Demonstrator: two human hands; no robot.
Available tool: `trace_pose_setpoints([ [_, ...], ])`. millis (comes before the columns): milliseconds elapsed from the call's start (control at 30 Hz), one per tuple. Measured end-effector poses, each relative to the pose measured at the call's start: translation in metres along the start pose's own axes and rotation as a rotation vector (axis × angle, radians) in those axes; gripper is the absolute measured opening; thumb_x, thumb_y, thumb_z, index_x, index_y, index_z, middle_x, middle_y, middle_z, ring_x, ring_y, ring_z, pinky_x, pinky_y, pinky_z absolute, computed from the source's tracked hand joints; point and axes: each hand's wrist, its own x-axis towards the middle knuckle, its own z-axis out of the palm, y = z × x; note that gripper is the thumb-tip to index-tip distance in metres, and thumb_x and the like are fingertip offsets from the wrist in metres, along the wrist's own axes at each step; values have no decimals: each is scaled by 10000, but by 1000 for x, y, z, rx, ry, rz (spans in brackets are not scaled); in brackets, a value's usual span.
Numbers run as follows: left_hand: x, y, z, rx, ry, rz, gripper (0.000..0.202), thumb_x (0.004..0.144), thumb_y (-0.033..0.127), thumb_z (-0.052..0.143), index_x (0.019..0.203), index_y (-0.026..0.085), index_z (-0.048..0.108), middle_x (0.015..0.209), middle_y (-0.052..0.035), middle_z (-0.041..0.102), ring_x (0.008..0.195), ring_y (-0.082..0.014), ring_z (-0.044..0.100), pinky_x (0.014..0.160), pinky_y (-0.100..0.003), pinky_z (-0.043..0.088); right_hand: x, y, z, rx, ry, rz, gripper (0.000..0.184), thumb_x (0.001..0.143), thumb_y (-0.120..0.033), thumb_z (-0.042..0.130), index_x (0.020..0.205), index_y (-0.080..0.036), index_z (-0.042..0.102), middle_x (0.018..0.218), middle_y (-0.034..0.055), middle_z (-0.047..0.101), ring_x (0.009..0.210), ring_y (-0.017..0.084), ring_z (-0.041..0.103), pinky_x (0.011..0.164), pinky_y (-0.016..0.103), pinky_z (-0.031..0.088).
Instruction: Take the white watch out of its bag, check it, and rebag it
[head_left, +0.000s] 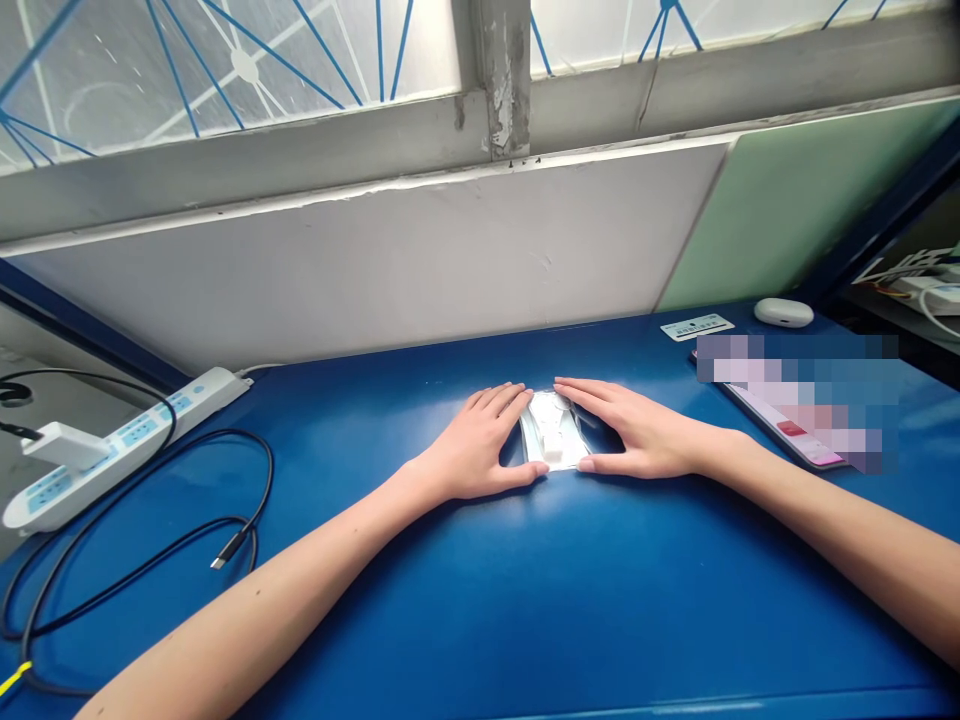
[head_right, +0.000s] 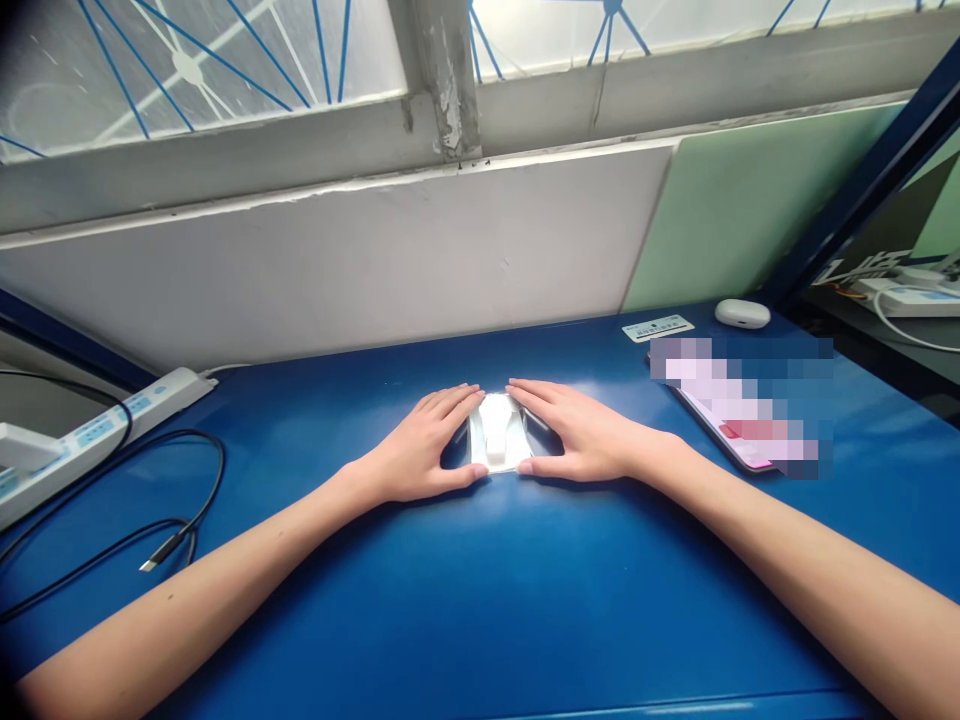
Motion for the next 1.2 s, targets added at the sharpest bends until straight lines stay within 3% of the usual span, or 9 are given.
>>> trace_pose_setpoints([
  [667, -1, 1, -2, -2, 2, -27, 880, 871, 616, 593, 1532, 101, 325, 1598, -219, 305, 1482, -370, 289, 1198, -527, 270, 0, -2, 0, 5, 32, -4, 910, 855, -605, 626, 1574, -168, 278, 1575, 218, 379, 1416, 400, 406, 1111, 569, 410],
  [833, -3, -1, 0, -47, 49, -58, 772, 920, 558, 562, 1526, 138, 334, 1630, -205, 224, 1493, -365, 271, 1189, -511, 313, 5, -3, 3, 19, 196, 148, 718, 868, -595, 609, 1459, -214, 463, 1321, 186, 579, 1182, 370, 595, 958, 538, 531],
  [1033, -3, -3, 3, -98, 85, -94, 534, 1049, 436, 322, 1487, 137, 390, 1635, -181, 229, 1521, -300, 222, 1218, -482, 286, 9, -4, 3, -29, 299, 153, 525, 924, -526, 554, 1315, -176, 572, 1016, 147, 666, 1010, 341, 614, 882, 522, 536],
  [1200, -3, -1, -2, -79, 27, -91, 776, 943, 605, 510, 1540, 148, 317, 1626, -197, 246, 1503, -355, 247, 1193, -527, 302, 9, -3, 1, -5, 303, 97, 410, 957, -426, 507, 1280, -192, 602, 907, 119, 684, 961, 325, 614, 856, 508, 541],
])
